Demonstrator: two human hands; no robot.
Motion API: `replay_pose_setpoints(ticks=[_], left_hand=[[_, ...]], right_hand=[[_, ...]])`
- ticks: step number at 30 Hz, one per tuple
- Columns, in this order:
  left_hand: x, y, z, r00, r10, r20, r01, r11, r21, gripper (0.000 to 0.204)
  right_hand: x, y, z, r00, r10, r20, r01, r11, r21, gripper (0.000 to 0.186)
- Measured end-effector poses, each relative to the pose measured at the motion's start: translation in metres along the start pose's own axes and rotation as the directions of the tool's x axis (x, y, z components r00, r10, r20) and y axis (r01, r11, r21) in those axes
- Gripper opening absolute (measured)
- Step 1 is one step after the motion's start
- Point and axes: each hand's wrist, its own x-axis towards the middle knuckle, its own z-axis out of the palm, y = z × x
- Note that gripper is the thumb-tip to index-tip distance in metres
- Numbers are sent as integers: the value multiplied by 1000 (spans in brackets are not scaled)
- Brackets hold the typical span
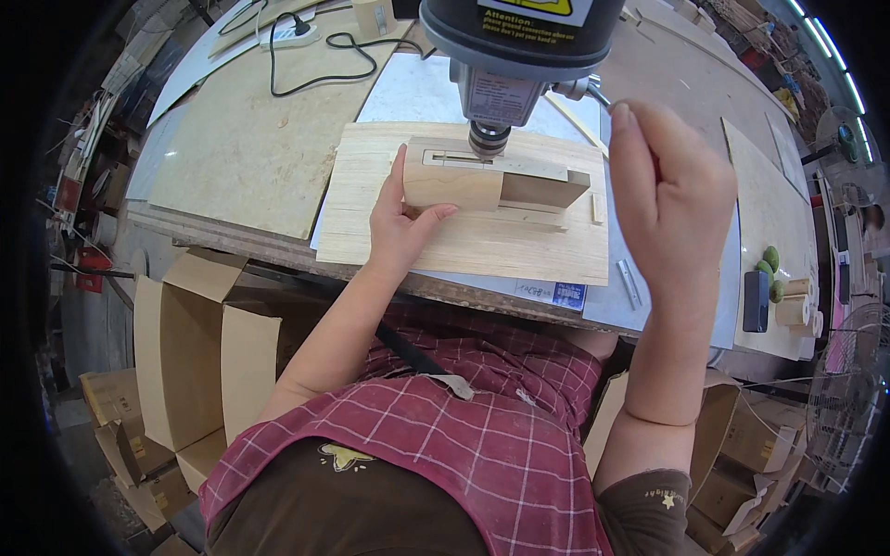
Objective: Operate a drill press to make a hole in a wooden block and then pack the finished pieces into a box.
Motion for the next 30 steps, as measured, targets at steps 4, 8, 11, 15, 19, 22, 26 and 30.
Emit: replay_pose_setpoints(ticks=[4,8,11,15,19,22,26,30], left_hand=[[0,4,0,999,-36,10,35,999,10,93],[0,0,1,1000,-8,7,8,1000,9,93],[0,0,1,1000,-14,3,14,1000,-11,93],[0,-1,1,1000,-13,6,14,999,-31,92],[0,-1,1,1000,-13,1,13,1000,-28,92],[1,1,1,1000,-23,8,23,999,-29,92],[0,4,0,1000,-22,10,22,999,-31,92],[0,4,1,1000,-17,8,17,999,-44,91]], right_hand=[[-13,0,8,997,9,-75,-9,1000,2,12],[-29,5,22,989,-20,-145,33,996,87,8],[-40,12,36,981,-27,-192,54,990,133,8],[-50,19,49,967,-36,-253,81,983,168,8],[-59,26,64,952,-50,-302,111,976,189,6],[-64,30,74,943,-52,-330,119,975,187,5],[-72,37,87,943,-49,-330,109,980,168,5],[-73,40,91,941,-49,-334,108,981,160,5]])
